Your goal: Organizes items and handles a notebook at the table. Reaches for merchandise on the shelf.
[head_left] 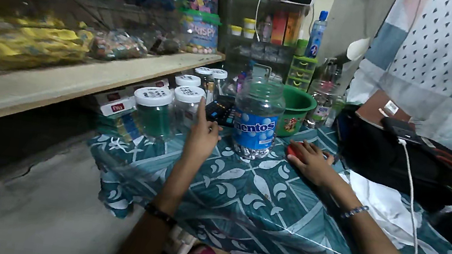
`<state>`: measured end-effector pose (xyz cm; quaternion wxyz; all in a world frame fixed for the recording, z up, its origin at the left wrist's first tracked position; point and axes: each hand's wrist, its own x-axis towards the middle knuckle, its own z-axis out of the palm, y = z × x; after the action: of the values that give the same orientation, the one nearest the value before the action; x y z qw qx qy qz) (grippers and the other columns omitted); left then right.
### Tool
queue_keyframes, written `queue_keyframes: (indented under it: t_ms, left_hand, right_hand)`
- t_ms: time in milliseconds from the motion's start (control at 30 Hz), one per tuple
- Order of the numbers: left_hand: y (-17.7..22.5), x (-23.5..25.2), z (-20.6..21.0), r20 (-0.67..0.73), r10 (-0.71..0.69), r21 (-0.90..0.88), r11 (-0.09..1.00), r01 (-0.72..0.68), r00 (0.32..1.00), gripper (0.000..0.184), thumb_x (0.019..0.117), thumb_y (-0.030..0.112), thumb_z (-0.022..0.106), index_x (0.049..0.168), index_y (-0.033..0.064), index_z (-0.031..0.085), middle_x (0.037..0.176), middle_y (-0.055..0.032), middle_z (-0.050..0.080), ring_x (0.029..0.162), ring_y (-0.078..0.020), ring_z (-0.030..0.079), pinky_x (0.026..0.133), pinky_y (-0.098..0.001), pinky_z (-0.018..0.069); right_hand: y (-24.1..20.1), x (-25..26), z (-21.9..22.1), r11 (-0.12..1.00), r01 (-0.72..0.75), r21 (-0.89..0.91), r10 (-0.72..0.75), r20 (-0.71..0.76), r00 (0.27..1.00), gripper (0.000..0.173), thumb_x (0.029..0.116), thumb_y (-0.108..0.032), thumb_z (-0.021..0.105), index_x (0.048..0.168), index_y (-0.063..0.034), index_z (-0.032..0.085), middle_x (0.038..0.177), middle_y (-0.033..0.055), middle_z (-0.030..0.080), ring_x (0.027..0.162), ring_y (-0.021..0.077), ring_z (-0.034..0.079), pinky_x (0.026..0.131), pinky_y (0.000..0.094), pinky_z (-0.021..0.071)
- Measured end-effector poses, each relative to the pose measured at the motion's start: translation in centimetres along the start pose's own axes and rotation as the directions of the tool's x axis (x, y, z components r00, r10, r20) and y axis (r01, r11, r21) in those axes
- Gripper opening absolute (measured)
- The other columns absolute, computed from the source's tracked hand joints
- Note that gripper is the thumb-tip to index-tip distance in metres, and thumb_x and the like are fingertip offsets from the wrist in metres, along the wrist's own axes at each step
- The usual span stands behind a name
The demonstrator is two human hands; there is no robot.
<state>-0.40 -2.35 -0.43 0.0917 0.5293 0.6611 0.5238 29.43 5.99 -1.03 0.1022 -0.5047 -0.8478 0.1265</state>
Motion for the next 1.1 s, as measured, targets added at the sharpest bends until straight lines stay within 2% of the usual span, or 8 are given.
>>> queue_keyframes:
  t_ms: [267, 367, 467, 567, 700, 867, 1033, 1100]
  left_hand:
    - [0.0, 0.0, 0.1, 0.001, 0.003, 0.012, 1.0, -0.003, 1.0, 0.07, 0.1091, 0.012, 0.045, 0.165, 0.0159, 0.002, 0.108, -0.0236, 0.07, 0.078, -0.0302, 0.073, 0.073, -0.0462, 0.0601]
    - [0.0, 0.1, 0.0, -0.002, -0.021, 0.002, 1.0, 0.021, 1.0, 0.07, 0.109, 0.011, 0.045, 0.165, 0.0164, 0.004, 0.108, -0.0233, 0.07, 0.079, -0.0295, 0.073, 0.074, -0.0451, 0.0601]
    - [0.0, 0.3, 0.1, -0.015, -0.029, 0.045, 0.999, 0.03, 0.999, 0.069, 0.1086, 0.012, 0.046, 0.165, 0.0181, 0.006, 0.107, -0.0212, 0.07, 0.079, -0.0281, 0.073, 0.074, -0.0452, 0.0605]
    - [-0.2, 0.2, -0.1, -0.097, 0.031, 0.139, 0.99, -0.017, 0.995, 0.061, 0.1078, 0.014, 0.046, 0.163, 0.0159, 0.019, 0.102, -0.0198, 0.072, 0.079, -0.0327, 0.072, 0.074, -0.0527, 0.0586]
    - [-0.1, -0.1, -0.2, -0.227, 0.122, 0.172, 0.981, -0.083, 0.966, 0.048, 0.1064, 0.014, 0.047, 0.154, 0.0071, 0.039, 0.097, -0.0194, 0.073, 0.075, -0.0332, 0.072, 0.071, -0.0533, 0.0574]
    - [0.1, -0.1, 0.2, -0.25, 0.266, 0.277, 0.941, -0.195, 0.931, 0.041, 0.1044, 0.012, 0.045, 0.141, -0.0055, 0.051, 0.084, -0.0218, 0.07, 0.067, -0.0369, 0.068, 0.065, -0.0562, 0.0536]
    - [-0.3, 0.1, 0.8, -0.282, 0.339, 0.343, 0.909, -0.236, 0.897, 0.037, 0.1014, 0.01, 0.048, 0.133, -0.0079, 0.057, 0.076, -0.0188, 0.068, 0.059, -0.0343, 0.065, 0.057, -0.0522, 0.0523]
    - [-0.3, 0.0, 0.9, -0.279, 0.346, 0.354, 0.904, -0.239, 0.896, 0.036, 0.102, 0.01, 0.048, 0.132, -0.0083, 0.057, 0.076, -0.0199, 0.068, 0.058, -0.0355, 0.065, 0.056, -0.0528, 0.0522]
  right_hand:
    - [-0.1, -0.2, 0.0, 1.0, -0.002, 0.004, 0.002, 0.008, 1.0, 0.062, 0.1077, -0.057, 0.035, 0.162, -0.0265, 0.033, 0.168, 0.0172, 0.025, 0.156, 0.042, 0.016, 0.116, 0.0749, 0.0032]
    - [0.0, -0.2, -0.4, 0.998, -0.003, 0.07, 0.011, -0.108, 0.994, 0.058, 0.1091, -0.051, 0.038, 0.158, -0.0218, 0.041, 0.158, 0.0146, 0.047, 0.151, 0.0378, 0.033, 0.118, 0.072, 0.0075]
    - [0.8, 0.3, -1.8, 0.998, -0.009, 0.063, 0.032, -0.368, 0.929, 0.045, 0.1084, -0.033, 0.05, 0.147, -0.0114, 0.056, 0.132, 0.0215, 0.066, 0.129, 0.0417, 0.057, 0.116, 0.0686, 0.0245]
    - [2.9, 1.7, -4.3, 0.997, -0.033, -0.066, -0.005, -0.511, 0.86, 0.04, 0.103, -0.013, 0.058, 0.142, -0.003, 0.058, 0.136, 0.0273, 0.061, 0.13, 0.0481, 0.054, 0.108, 0.0705, 0.0341]
    - [7.3, 4.4, -8.5, 0.966, -0.131, -0.224, -0.036, -0.615, 0.787, 0.039, 0.0985, -0.005, 0.059, 0.134, 0.0114, 0.056, 0.136, 0.0383, 0.054, 0.13, 0.0588, 0.048, 0.101, 0.0764, 0.037]
    - [10.4, 7.0, -11.4, 0.899, -0.379, -0.22, 0.207, -0.549, 0.81, 0.048, 0.1012, -0.013, 0.06, 0.133, 0.0206, 0.048, 0.13, 0.0443, 0.053, 0.128, 0.0613, 0.049, 0.104, 0.0719, 0.0372]
    - [11.3, 8.1, -11.0, 0.834, -0.496, -0.24, 0.349, -0.468, 0.812, 0.023, 0.1017, -0.005, 0.057, 0.114, 0.0139, 0.064, 0.115, 0.0367, 0.065, 0.11, 0.0563, 0.062, 0.084, 0.0703, 0.0497]
    - [11.5, 8.1, -11.4, 0.831, -0.506, -0.232, 0.357, -0.475, 0.804, 0.021, 0.1004, 0.0, 0.056, 0.113, 0.0156, 0.062, 0.114, 0.0369, 0.065, 0.109, 0.056, 0.063, 0.083, 0.0685, 0.0506]
